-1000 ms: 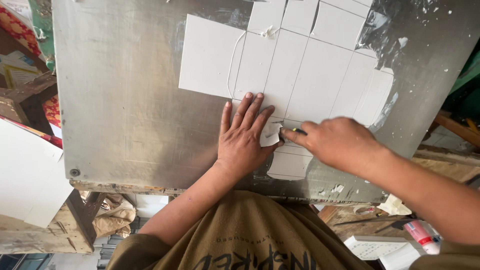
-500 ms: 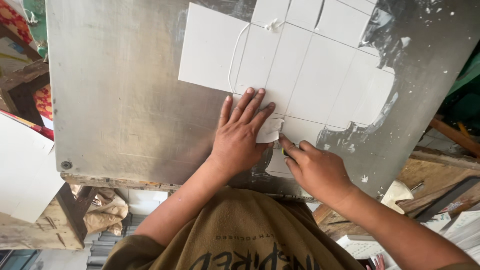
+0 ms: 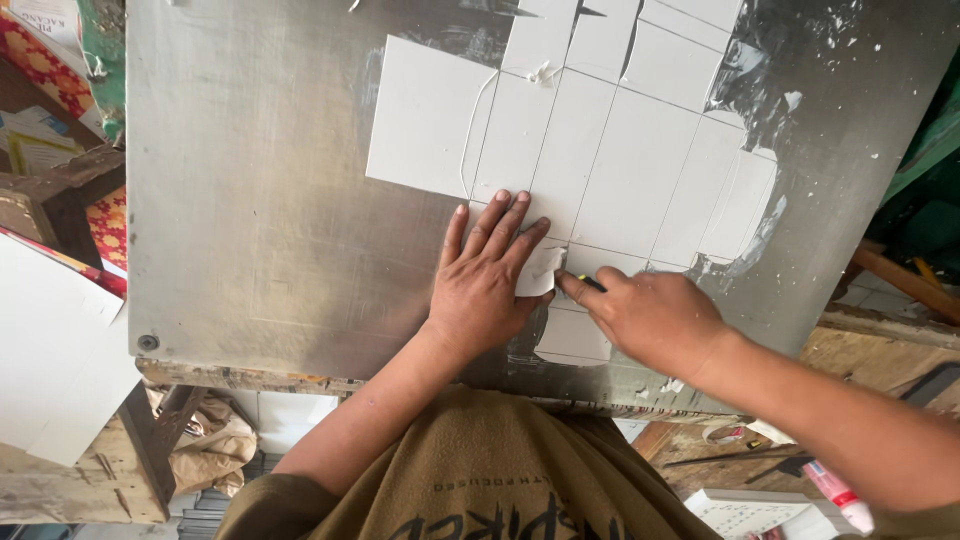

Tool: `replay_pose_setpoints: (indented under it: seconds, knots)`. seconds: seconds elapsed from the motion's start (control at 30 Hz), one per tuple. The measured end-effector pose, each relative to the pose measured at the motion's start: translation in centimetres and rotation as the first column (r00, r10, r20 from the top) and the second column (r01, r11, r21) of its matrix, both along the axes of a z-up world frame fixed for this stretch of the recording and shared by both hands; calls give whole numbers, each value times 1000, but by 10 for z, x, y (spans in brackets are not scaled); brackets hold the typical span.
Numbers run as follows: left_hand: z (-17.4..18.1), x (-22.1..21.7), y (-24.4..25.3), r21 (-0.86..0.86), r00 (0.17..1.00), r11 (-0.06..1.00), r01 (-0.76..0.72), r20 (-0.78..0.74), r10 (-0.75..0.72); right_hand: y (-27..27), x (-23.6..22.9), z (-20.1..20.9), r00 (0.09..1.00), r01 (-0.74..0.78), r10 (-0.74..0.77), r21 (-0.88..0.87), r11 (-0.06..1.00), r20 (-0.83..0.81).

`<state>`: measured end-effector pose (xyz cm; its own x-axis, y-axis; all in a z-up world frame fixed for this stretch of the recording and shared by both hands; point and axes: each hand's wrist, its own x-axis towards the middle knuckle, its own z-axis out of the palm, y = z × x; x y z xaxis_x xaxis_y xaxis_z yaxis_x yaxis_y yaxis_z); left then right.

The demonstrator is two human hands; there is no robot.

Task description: The person uses a utility knife to scrape white adhesive residue from a metal workbench surface. They repeatedly scrape along the edges of a white paper template and remove small pieces of residue by hand.

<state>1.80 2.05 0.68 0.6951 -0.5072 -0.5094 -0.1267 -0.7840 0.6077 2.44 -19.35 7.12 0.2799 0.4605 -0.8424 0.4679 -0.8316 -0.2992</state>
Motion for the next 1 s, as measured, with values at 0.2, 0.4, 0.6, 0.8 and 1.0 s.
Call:
replay_pose_setpoints:
  seconds: [0.2,0.4,0.6,0.8,1.0]
  knots:
    - [-3,-3,-2,-10,999,1000,-25,45,25,-18,14,-21,909,-306,254,115,945,330]
    - [-8,-6,8,-57,996,998,-35,80,39,2,-6,0,978,186,-187,-11,982,-90]
    - [-6,-2,15,-61,992,998,26,124,-19,10,-35,-1,927,375,-374,-40,926,18]
    - [-11,-6,12,-22,982,999,50,185,-45,7,10,1,999,-29,30,-24,999,12]
    - [-13,-8,6,38,986,997,71,150,-76,-23,12,-43,880,-346,250,183,920,404]
